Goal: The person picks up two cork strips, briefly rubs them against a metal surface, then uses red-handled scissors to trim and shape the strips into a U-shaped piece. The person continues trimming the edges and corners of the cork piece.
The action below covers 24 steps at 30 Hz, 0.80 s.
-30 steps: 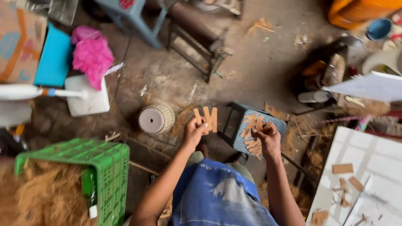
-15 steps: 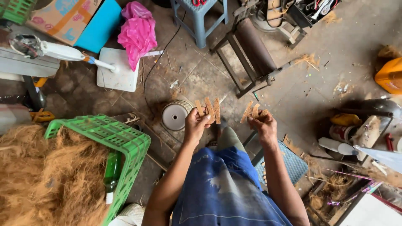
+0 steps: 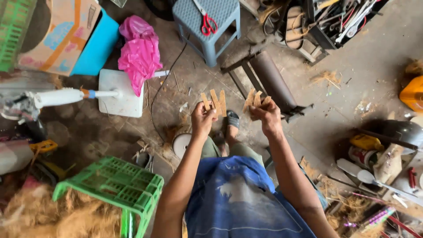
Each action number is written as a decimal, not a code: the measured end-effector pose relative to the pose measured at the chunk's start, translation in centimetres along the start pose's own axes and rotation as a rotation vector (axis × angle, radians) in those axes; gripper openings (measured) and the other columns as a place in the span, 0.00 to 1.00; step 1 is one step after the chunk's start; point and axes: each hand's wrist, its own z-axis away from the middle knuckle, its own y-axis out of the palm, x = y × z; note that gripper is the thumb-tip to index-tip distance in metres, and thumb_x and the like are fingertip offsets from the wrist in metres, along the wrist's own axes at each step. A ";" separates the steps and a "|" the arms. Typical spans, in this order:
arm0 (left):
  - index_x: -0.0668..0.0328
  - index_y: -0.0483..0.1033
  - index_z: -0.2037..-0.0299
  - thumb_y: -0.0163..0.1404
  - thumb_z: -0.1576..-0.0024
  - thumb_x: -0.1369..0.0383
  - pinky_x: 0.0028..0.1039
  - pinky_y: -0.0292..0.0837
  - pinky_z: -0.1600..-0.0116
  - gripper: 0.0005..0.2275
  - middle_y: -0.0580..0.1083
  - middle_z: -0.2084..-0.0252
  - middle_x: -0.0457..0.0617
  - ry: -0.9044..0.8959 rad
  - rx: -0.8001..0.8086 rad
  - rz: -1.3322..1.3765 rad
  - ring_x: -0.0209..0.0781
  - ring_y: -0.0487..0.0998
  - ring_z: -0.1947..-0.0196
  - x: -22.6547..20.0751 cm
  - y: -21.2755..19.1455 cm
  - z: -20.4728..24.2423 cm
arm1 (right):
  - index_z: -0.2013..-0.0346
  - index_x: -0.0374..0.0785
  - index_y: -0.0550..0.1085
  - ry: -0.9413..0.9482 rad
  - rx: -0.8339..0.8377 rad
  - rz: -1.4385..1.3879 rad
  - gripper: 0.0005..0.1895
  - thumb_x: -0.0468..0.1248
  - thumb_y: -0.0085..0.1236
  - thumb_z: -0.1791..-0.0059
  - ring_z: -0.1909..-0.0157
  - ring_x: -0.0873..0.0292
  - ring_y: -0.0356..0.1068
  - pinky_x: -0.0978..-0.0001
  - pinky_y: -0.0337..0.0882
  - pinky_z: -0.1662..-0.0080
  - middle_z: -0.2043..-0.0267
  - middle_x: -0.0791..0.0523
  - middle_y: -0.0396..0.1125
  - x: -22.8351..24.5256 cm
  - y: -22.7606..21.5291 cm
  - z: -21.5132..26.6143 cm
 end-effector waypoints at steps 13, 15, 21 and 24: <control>0.66 0.73 0.50 0.55 0.50 0.78 0.32 0.83 0.68 0.16 0.74 0.65 0.61 0.056 0.032 -0.091 0.44 0.80 0.71 2.0 0.0 -36.2 | 0.74 0.33 0.72 -0.023 -0.143 0.055 0.08 0.27 0.64 0.62 0.82 0.61 0.65 0.70 0.66 0.75 0.84 0.52 0.63 -4.7 12.6 -29.4; 0.67 0.73 0.51 0.56 0.50 0.78 0.32 0.83 0.69 0.16 0.75 0.66 0.61 0.041 0.029 -0.124 0.44 0.80 0.72 3.7 0.0 -41.1 | 0.75 0.33 0.71 -0.011 -0.166 0.086 0.08 0.26 0.63 0.63 0.82 0.60 0.66 0.70 0.67 0.75 0.84 0.52 0.63 -5.2 14.8 -34.0; 0.68 0.74 0.57 0.57 0.52 0.77 0.33 0.84 0.72 0.12 0.76 0.70 0.63 0.121 0.028 -0.051 0.46 0.82 0.74 5.4 0.1 -50.0 | 0.82 0.40 0.64 -0.143 -0.137 0.145 0.12 0.28 0.59 0.62 0.83 0.60 0.65 0.71 0.63 0.73 0.87 0.54 0.62 -13.5 17.2 -48.2; 0.66 0.73 0.59 0.55 0.47 0.75 0.31 0.85 0.62 0.08 0.79 0.65 0.54 0.133 0.101 -0.096 0.38 0.81 0.69 4.7 0.2 -51.1 | 0.71 0.41 0.64 -0.070 -0.127 0.260 0.11 0.26 0.55 0.60 0.76 0.65 0.65 0.69 0.72 0.75 0.74 0.59 0.65 -15.7 18.0 -52.8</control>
